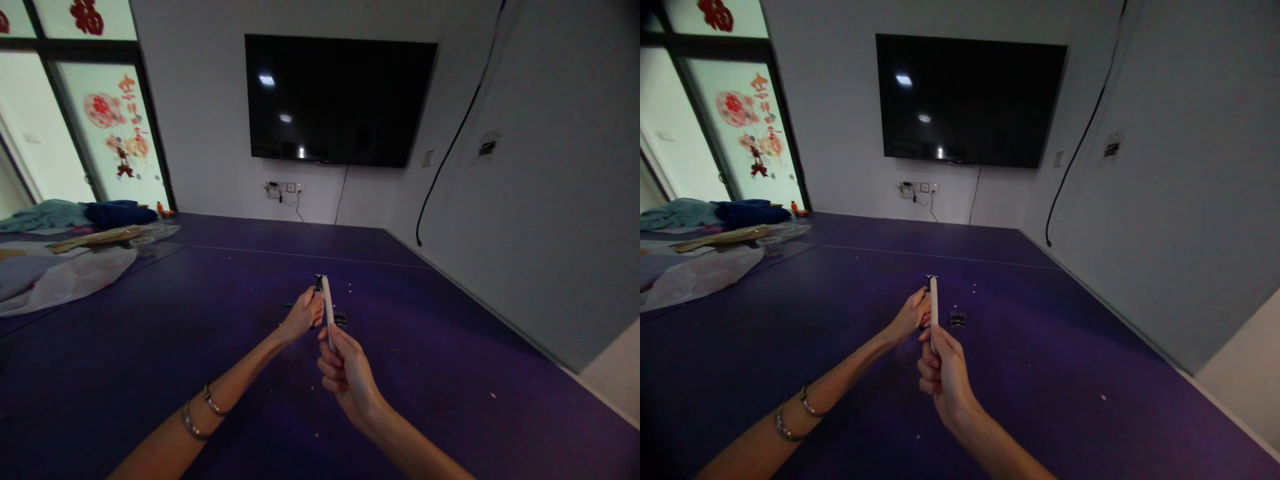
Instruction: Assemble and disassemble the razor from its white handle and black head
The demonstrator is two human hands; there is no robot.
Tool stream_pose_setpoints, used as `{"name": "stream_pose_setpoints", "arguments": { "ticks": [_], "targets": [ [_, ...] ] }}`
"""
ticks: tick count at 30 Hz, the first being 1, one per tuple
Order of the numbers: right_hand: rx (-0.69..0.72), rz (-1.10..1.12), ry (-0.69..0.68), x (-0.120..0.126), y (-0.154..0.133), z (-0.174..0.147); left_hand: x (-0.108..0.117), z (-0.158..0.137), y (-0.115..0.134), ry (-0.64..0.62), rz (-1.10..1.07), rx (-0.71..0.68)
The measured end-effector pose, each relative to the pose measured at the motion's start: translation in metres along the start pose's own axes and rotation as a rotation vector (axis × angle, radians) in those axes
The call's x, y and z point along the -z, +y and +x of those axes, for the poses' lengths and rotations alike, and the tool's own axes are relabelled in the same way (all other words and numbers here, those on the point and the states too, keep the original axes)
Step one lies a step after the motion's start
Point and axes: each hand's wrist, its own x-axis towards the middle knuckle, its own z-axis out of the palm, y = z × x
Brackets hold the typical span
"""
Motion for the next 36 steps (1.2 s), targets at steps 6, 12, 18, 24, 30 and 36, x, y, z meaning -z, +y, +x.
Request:
{"name": "stream_pose_setpoints", "arguments": {
  "ticks": [6,12,18,24,30,36],
  "targets": [
    [0.032,0.02,0.003,0.0,-0.001,0.004,-0.001,0.001,-0.003,-0.016,-0.01,-0.001],
    [0.024,0.016,0.007,-0.002,-0.002,0.001,-0.001,0.001,-0.003,-0.028,-0.032,0.009],
    [0.02,0.029,0.045,0.001,0.007,0.002,-0.003,-0.003,-0.002,-0.06,-0.029,0.001],
    [0.144,0.004,0.045,-0.001,0.003,-0.004,0.002,0.001,0.005,0.007,-0.054,0.021],
    [0.491,-0.386,0.081,0.01,-0.046,0.023,-0.002,-0.005,0.016,0.015,-0.13,0.227],
    [0.685,-0.999,0.115,0.051,-0.087,0.06,-0.011,-0.009,0.027,0.021,-0.37,0.562]
  ]
}}
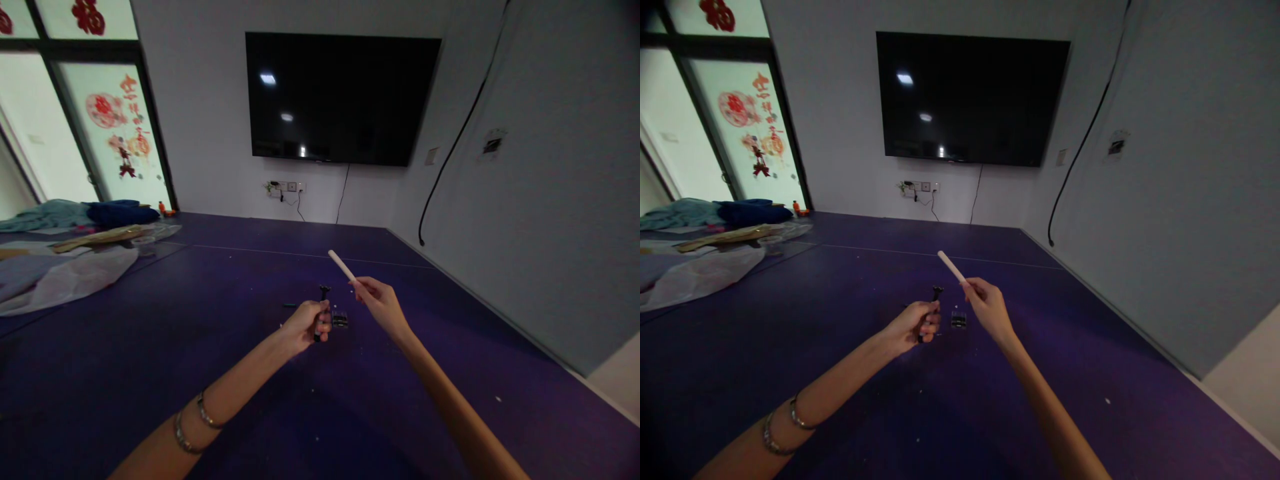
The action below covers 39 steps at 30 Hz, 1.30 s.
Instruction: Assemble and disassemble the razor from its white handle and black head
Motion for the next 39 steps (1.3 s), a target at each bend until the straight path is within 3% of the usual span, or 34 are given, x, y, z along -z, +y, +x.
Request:
{"name": "stream_pose_setpoints", "arguments": {
  "ticks": [6,11,14,33,39],
  "targets": [
    [0.156,-0.498,-0.093,0.016,0.027,0.003,-0.007,-0.004,-0.003,0.038,-0.084,0.076],
    [0.249,-0.642,-0.201,0.019,0.032,0.001,-0.007,-0.001,-0.01,0.056,-0.036,0.073],
    [0.257,-0.691,-0.193,0.021,0.035,0.001,-0.006,0.004,-0.015,0.06,0.017,0.072],
    [0.24,-0.525,-0.201,0.014,0.054,0.0,0.003,0.012,-0.023,0.065,0.067,0.025],
    [0.24,-0.532,-0.107,0.017,0.059,0.0,0.001,0.01,-0.021,0.043,0.052,0.03]
  ]
}}
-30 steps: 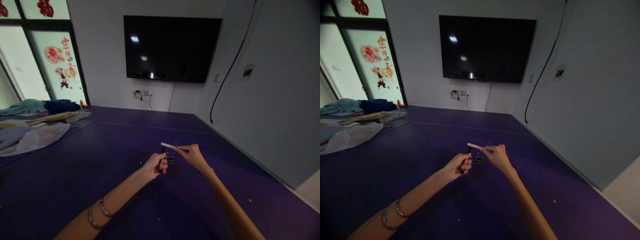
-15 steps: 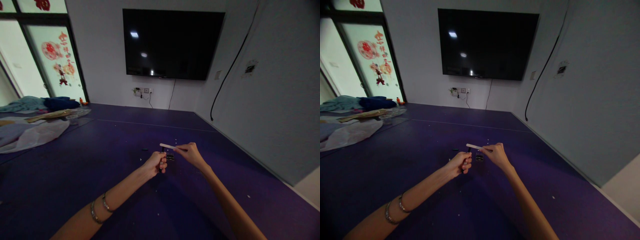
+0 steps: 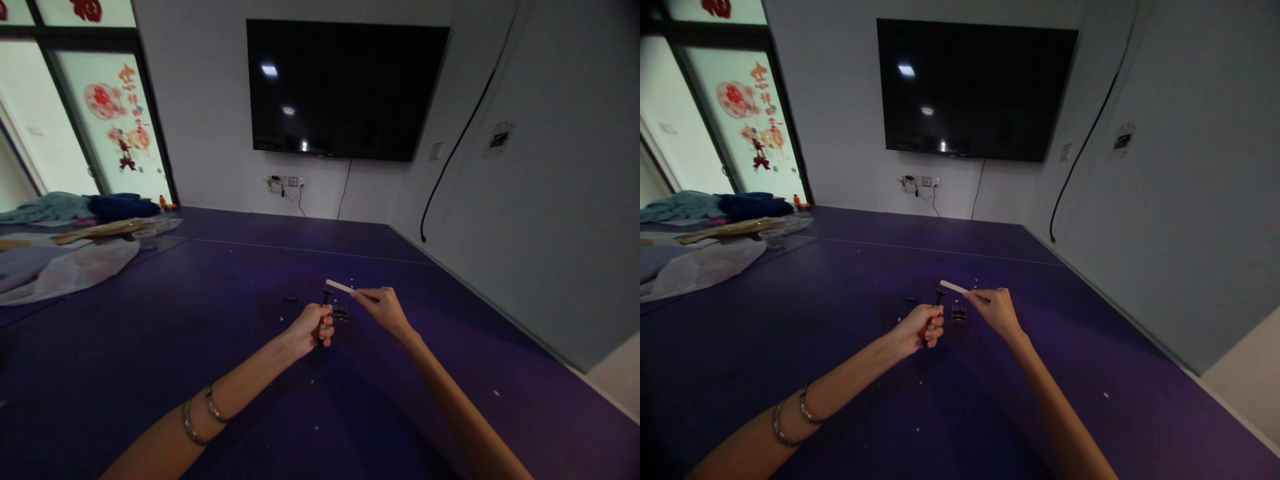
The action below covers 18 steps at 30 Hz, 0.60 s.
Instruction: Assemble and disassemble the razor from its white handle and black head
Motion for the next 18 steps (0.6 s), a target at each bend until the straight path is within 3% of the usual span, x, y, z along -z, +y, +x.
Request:
{"name": "stream_pose_setpoints", "arguments": {
  "ticks": [10,14,18],
  "targets": [
    [0.015,-0.016,-0.027,0.0031,-0.0037,0.0004,-0.0032,-0.0023,-0.0009,-0.03,-0.029,0.017],
    [0.048,0.047,-0.107,0.0071,-0.003,0.0014,-0.0037,-0.0035,0.0003,-0.027,-0.05,0.019],
    [0.021,0.022,-0.07,0.0097,0.0009,0.0017,-0.0041,-0.0031,-0.0003,-0.04,-0.088,0.049]
  ]
}}
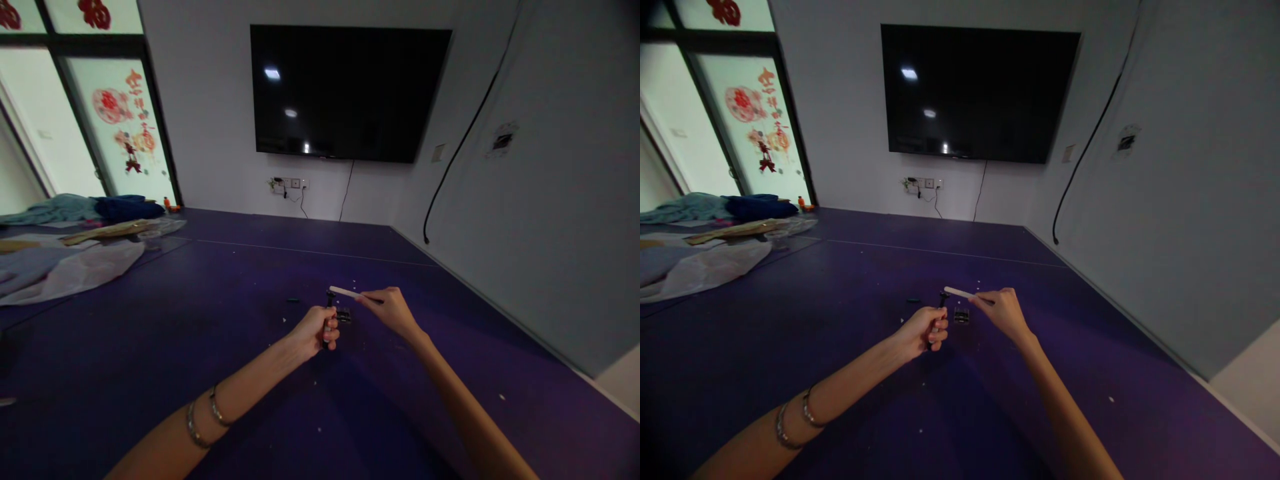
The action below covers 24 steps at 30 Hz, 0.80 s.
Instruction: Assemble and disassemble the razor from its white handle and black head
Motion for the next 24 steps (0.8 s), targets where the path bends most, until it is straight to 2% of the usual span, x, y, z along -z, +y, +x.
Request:
{"name": "stream_pose_setpoints", "arguments": {
  "ticks": [16,21,24],
  "targets": [
    [0.021,0.003,-0.048,-0.0007,-0.0003,-0.0007,0.0068,0.0028,0.0014,0.033,-0.072,0.014],
    [-0.018,-0.007,0.011,-0.0027,0.0044,-0.0019,0.0081,0.0046,0.0013,0.027,-0.111,0.05],
    [-0.008,0.031,-0.005,-0.0046,0.0041,-0.0026,0.0073,0.0029,0.0025,0.031,-0.129,0.053]
  ]
}}
